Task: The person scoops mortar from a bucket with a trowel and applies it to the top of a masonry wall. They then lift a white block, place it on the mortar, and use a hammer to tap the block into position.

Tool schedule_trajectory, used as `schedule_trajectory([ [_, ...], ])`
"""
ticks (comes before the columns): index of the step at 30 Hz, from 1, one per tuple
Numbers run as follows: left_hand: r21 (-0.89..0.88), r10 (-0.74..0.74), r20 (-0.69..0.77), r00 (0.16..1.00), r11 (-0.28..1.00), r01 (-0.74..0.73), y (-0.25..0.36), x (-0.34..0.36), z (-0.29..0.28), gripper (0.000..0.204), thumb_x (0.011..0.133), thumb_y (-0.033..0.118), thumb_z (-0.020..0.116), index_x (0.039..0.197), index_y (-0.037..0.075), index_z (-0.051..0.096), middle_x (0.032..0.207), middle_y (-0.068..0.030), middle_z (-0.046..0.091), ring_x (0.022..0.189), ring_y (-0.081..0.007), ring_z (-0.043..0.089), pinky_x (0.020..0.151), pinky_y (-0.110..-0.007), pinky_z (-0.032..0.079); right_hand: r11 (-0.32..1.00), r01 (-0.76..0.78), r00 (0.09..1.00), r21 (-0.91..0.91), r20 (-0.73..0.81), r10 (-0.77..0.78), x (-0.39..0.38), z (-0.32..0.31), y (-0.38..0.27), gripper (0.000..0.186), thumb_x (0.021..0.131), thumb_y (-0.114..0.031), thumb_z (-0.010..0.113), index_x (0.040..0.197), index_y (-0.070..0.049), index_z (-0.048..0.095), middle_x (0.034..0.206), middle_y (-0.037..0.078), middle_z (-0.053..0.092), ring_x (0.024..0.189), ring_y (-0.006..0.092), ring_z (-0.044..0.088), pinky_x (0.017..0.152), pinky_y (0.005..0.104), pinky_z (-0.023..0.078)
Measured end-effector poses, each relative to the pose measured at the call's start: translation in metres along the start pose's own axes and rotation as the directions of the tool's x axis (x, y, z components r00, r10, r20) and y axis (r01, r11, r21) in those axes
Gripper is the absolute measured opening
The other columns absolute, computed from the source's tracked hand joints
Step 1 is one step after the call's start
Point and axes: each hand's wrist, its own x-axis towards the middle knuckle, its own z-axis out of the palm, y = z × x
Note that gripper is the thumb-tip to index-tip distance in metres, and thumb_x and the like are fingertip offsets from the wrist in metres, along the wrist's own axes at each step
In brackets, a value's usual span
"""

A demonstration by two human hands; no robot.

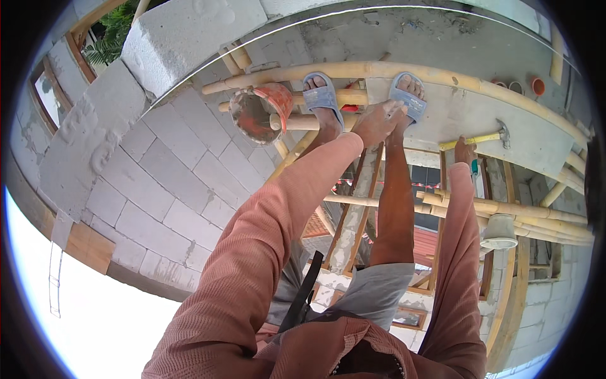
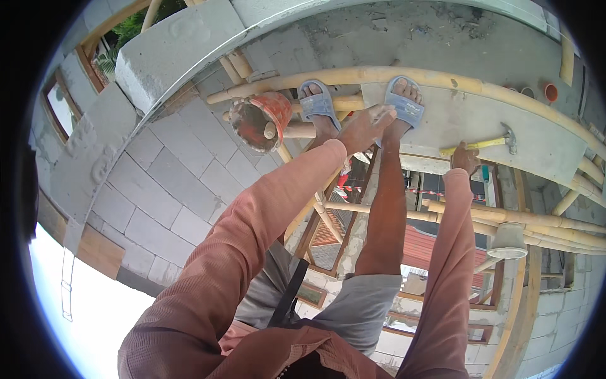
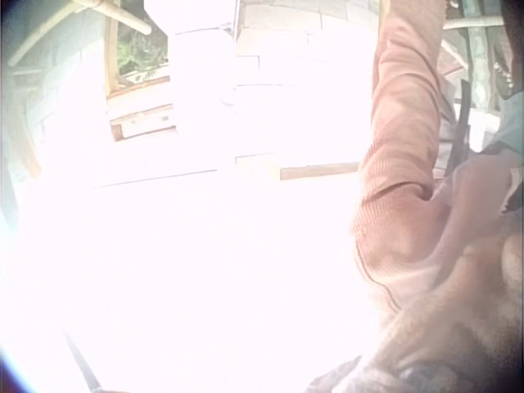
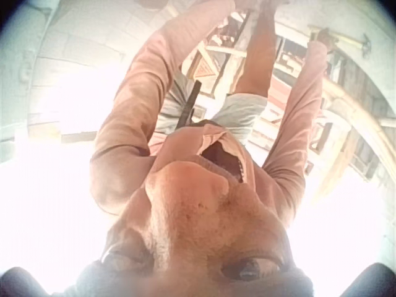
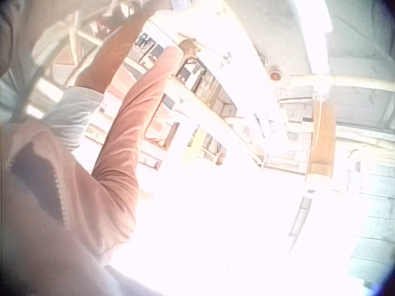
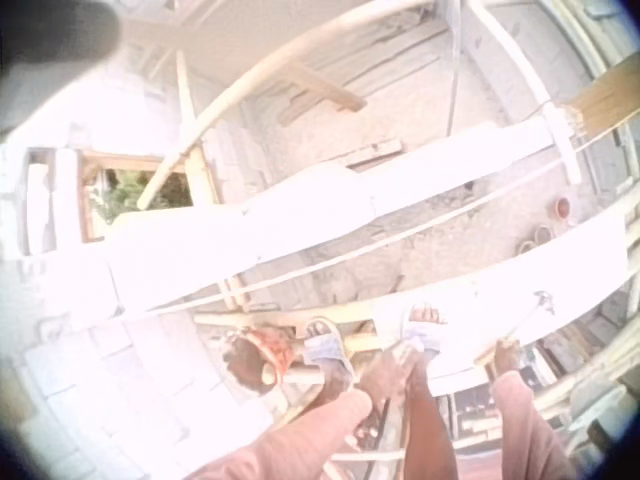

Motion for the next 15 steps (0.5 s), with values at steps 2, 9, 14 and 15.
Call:
schedule_trajectory([
  [2,-0.411,0.026,-0.175,0.984,0.906,-0.097,-0.035,-0.027,-0.047,0.056,0.1,0.048,0.051,0.123,-0.003,0.059,0.107,-0.0178,0.071,0.094,-0.0213,0.069,0.088,-0.032,0.052,0.979,0.121,0.939,-0.166,-0.302,-0.167,-0.007,-0.009,0.006,0.039,0.101,-0.033,0.046,0.133,-0.013,0.056,0.122,0.029,0.054,0.106,0.0438,0.056,0.09,0.0524,0.049],
  [9,-0.737,-0.509,-0.585,0.631,0.659,-0.152,-0.239,-0.144,-0.127,0.037,0.098,0.026,0.062,0.126,0.003,0.055,0.103,-0.0081,0.07,0.089,-0.0176,0.067,0.084,-0.033,0.053,0.744,0.595,0.758,0.305,-0.522,-0.392,-0.133,-0.11,-0.168,0.049,0.099,-0.028,0.051,0.139,-0.001,0.043,0.129,0.032,0.05,0.122,0.0472,0.048,0.104,0.0512,0.041],
  [14,-0.852,-0.745,-0.486,0.457,0.521,-0.055,-0.339,-0.163,-0.119,0.047,0.099,0.032,0.056,0.135,0.003,0.051,0.118,-0.0094,0.065,0.107,-0.0242,0.06,0.097,-0.037,0.045,0.583,0.804,0.578,0.113,-0.373,-0.725,-0.205,-0.106,-0.298,0.046,0.099,-0.029,0.047,0.136,-0.001,0.046,0.137,0.032,0.043,0.121,0.0479,0.051,0.104,0.0508,0.043],
  [15,-0.881,-0.79,-0.434,0.433,0.473,-0.019,-0.363,-0.172,-0.112,0.05,0.099,0.035,0.055,0.137,0.003,0.051,0.122,-0.0105,0.064,0.111,-0.0262,0.058,0.1,-0.038,0.043,0.602,0.753,0.658,0.265,-0.292,-0.694,-0.254,-0.126,-0.327,0.046,0.099,-0.029,0.047,0.136,-0.002,0.047,0.137,0.032,0.042,0.12,0.0475,0.052,0.102,0.0512,0.045],
])
